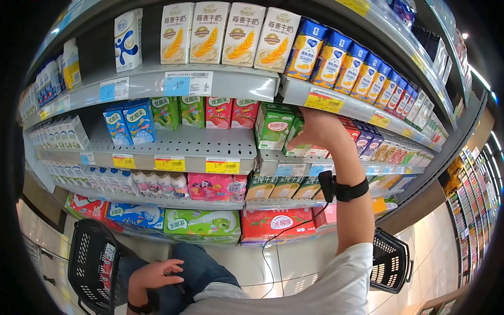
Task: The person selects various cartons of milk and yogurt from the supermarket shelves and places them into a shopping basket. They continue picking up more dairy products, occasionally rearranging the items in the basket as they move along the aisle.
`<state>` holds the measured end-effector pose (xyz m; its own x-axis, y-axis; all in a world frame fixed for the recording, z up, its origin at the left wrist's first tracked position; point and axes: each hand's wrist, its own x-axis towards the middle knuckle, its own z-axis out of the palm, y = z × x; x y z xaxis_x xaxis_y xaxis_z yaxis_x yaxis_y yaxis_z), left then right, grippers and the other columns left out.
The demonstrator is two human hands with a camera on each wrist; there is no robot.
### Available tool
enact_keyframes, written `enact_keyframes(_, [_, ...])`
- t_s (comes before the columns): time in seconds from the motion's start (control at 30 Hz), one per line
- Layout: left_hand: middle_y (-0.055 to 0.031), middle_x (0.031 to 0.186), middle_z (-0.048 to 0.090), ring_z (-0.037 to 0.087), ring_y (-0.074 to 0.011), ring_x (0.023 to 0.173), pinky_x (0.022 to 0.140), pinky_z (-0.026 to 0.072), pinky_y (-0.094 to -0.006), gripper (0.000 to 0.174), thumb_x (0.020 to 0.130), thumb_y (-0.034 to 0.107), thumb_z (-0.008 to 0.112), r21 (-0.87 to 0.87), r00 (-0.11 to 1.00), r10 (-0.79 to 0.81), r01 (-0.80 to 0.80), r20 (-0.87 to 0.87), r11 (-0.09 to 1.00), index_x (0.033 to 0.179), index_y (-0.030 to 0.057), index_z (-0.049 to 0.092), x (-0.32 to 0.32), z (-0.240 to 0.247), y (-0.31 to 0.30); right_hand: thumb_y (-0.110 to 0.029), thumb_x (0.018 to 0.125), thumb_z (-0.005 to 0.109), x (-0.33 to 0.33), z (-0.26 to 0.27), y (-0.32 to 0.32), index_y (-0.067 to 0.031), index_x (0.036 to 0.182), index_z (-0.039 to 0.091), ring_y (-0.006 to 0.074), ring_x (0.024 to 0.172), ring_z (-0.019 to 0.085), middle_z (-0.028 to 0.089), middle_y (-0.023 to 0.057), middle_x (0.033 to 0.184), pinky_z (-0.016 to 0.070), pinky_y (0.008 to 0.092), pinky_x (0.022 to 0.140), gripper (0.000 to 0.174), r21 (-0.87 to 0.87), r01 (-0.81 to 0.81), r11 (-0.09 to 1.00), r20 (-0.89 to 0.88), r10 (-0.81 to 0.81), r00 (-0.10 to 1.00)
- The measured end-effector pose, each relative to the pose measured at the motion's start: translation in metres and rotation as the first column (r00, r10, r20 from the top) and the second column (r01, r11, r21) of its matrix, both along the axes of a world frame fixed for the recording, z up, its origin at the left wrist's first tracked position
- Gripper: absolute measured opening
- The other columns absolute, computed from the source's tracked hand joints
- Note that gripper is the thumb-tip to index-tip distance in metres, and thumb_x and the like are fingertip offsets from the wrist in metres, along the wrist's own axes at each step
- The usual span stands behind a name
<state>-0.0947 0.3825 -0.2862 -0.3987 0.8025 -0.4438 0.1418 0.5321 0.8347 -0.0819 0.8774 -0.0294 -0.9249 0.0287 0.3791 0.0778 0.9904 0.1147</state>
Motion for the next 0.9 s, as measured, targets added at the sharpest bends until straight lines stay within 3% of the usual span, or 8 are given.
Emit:
enact_keyframes(0.13, [-0.0170,0.127,0.064,0.062,-0.0274,0.115,0.094,0.0504,-0.0374,0.067,0.090,0.035,0.074,0.009,0.999,0.027,-0.027,0.018,1.000,0.143,0.0055,0.045,-0.003,-0.005,-0.003,-0.040,0.047,0.092,-0.002,0.002,-0.003,-0.0025,0.133,0.055,0.0388,0.129,0.047,0.055,0.0229,0.135,0.0371,0.0411,0.110,0.101,0.002,0.049,0.999,0.048,-0.049,0.998])
enact_keyframes(0.33, [-0.0173,0.124,0.066,0.063,-0.0280,0.114,0.094,0.0506,-0.0381,0.067,0.089,0.034,0.075,0.023,0.999,0.045,-0.045,0.002,0.999,0.142,0.0056,0.047,-0.003,-0.007,-0.001,-0.031,0.050,0.093,0.000,-0.011,0.004,-0.0021,0.137,0.051,0.0397,0.130,0.046,0.053,0.0233,0.136,0.0369,0.0429,0.111,0.101,0.050,0.008,0.999,-0.030,-0.007,1.000])
enact_keyframes(0.43, [-0.0169,0.124,0.066,0.063,-0.0284,0.113,0.093,0.0508,-0.0380,0.067,0.088,0.034,0.075,0.029,0.998,0.050,-0.051,0.024,0.998,0.142,0.0056,0.047,-0.004,-0.017,-0.002,-0.033,0.048,0.093,0.002,-0.010,0.000,-0.0005,0.136,0.051,0.0418,0.129,0.046,0.054,0.0251,0.133,0.0371,0.0445,0.110,0.103,0.010,-0.005,1.000,-0.028,0.005,1.000])
enact_keyframes(0.7, [-0.0173,0.126,0.066,0.062,-0.0293,0.116,0.092,0.0509,-0.0390,0.067,0.088,0.033,0.076,-0.012,0.998,0.052,-0.052,0.020,0.999,0.142,0.0059,0.048,-0.007,-0.008,0.002,-0.027,0.050,0.092,0.000,-0.011,0.008,-0.0042,0.136,0.051,0.0388,0.126,0.049,0.055,0.0221,0.133,0.0400,0.0421,0.107,0.098,0.056,0.002,0.998,-0.024,-0.001,1.000])
enact_keyframes(0.9, [-0.0170,0.128,0.065,0.062,-0.0303,0.118,0.093,0.0505,-0.0400,0.068,0.088,0.034,0.076,-0.026,0.996,0.068,-0.066,0.064,0.997,0.143,0.0066,0.047,-0.010,-0.013,-0.001,-0.026,0.050,0.091,0.004,0.000,0.000,-0.0045,0.135,0.052,0.0368,0.125,0.050,0.056,0.0206,0.131,0.0404,0.0398,0.107,0.096,-0.058,0.049,0.997,0.013,-0.048,0.999])
